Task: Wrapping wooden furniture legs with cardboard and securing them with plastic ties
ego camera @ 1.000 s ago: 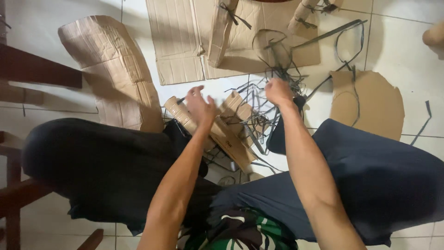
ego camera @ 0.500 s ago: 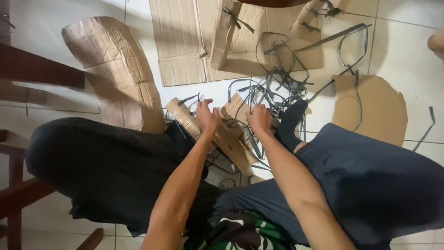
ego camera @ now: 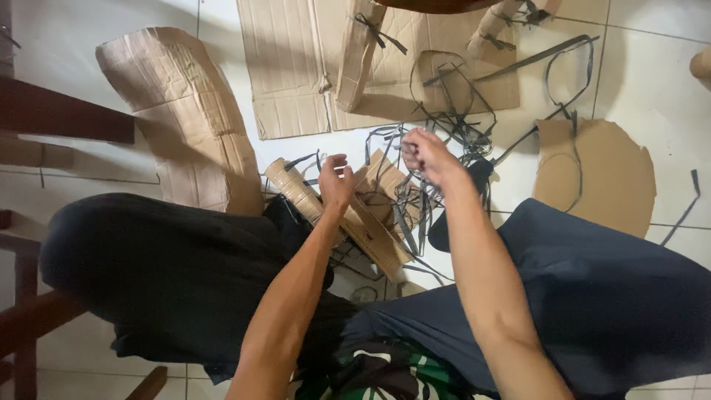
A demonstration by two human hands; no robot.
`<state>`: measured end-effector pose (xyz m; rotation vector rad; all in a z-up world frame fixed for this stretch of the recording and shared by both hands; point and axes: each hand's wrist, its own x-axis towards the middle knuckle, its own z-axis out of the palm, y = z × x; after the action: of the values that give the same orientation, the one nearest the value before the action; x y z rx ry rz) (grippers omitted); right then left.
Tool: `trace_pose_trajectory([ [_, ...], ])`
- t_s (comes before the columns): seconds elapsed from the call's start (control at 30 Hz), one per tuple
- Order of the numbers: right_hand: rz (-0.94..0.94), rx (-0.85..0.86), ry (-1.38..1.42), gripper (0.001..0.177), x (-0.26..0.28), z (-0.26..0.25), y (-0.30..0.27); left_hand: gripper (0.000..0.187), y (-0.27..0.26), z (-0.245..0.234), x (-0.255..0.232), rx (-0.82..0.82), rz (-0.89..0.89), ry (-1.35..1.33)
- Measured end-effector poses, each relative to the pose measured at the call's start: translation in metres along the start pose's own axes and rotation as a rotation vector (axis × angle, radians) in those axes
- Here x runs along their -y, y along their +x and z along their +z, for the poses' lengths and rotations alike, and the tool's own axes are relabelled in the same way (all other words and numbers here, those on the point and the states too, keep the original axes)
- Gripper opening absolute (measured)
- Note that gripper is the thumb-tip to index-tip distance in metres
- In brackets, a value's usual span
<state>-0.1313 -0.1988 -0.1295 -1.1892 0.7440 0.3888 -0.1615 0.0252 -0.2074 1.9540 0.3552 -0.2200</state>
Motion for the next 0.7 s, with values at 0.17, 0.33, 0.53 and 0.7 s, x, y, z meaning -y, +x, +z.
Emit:
trace_pose_trajectory([
  [0.17,-0.104,0.008,-0.046,0.008,0.057,0.003,-0.033,0.026,0.011,0.007,-0.001,0.016,0.002,-0.07],
  [0.33,-0.318,-0.708,0.385,0.035,0.026,-0.045,0.071,0.019,0.049,-0.003,-0.004,-0.05,-0.033,-0.101],
  [0.53,-0.148,-0.736,-0.496,0.006,0.065,0.033,0.091,0.031,0.139,-0.054,-0.131,-0.124,0.527,0.013],
  [0.7,-0.65,-0.294,-0.353,0.01,0.088,0.068,0.12,0.064,0.189,-0.064,-0.224,0.063,0.771,0.576],
])
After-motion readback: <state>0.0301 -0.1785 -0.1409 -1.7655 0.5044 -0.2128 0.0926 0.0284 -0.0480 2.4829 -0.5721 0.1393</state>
